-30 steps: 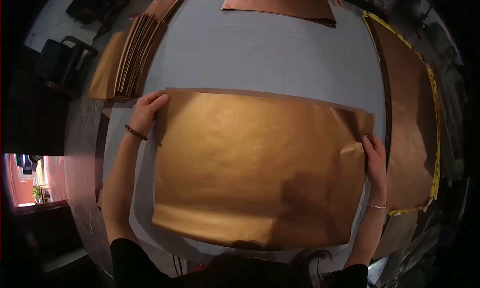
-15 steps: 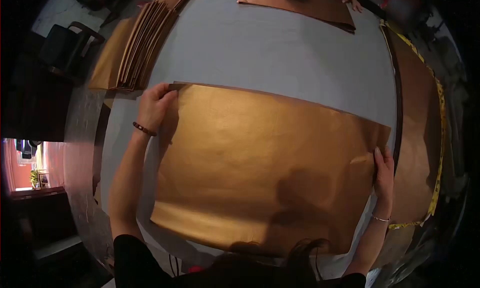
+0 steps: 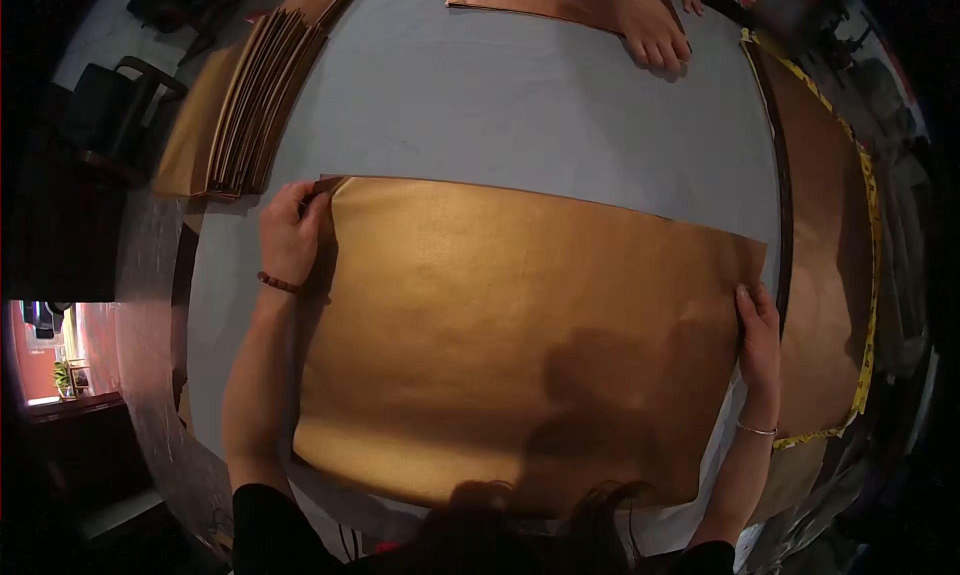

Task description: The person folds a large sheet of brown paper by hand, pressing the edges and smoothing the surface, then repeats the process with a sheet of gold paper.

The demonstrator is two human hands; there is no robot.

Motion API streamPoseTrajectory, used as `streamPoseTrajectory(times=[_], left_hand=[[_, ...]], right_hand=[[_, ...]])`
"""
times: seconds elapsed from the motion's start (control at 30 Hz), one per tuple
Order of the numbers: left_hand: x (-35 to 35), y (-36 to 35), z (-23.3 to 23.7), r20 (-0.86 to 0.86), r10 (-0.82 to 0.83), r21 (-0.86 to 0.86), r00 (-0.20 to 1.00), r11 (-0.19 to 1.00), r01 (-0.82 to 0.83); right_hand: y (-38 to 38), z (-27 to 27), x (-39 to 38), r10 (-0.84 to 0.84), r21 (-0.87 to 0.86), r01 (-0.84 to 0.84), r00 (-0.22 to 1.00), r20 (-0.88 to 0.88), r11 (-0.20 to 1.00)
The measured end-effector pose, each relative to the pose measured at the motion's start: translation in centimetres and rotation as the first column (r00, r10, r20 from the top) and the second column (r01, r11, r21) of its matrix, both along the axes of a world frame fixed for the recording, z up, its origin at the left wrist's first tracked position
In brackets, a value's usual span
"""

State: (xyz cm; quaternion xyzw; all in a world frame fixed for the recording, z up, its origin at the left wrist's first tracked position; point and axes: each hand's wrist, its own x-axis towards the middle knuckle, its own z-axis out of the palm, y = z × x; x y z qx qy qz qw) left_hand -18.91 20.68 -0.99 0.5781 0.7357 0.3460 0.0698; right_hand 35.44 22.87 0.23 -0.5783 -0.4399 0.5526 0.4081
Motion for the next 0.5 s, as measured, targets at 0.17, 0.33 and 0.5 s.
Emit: streamPoseTrajectory(times=[0.17,0.33,0.5], left_hand=[[0.1,0.1,-0.2,-0.056,-0.014,0.035,0.998,0.999,0.016],[0.1,0.2,-1.1,0.044,-0.015,0.116,0.999,0.993,0.009],[0.0,0.0,-0.5,0.057,-0.004,0.029,0.998,1.0,0.003]], right_hand=[[0.2,0.6,-0.7,-0.004,-0.002,0.004,0.999,0.047,1.0],[0.3,0.1,-0.2,0.015,-0.008,-0.015,0.999,0.05,1.0],[-0.4,1.0,-2.1,-0.156,-0.012,0.156,0.988,0.007,0.988]])
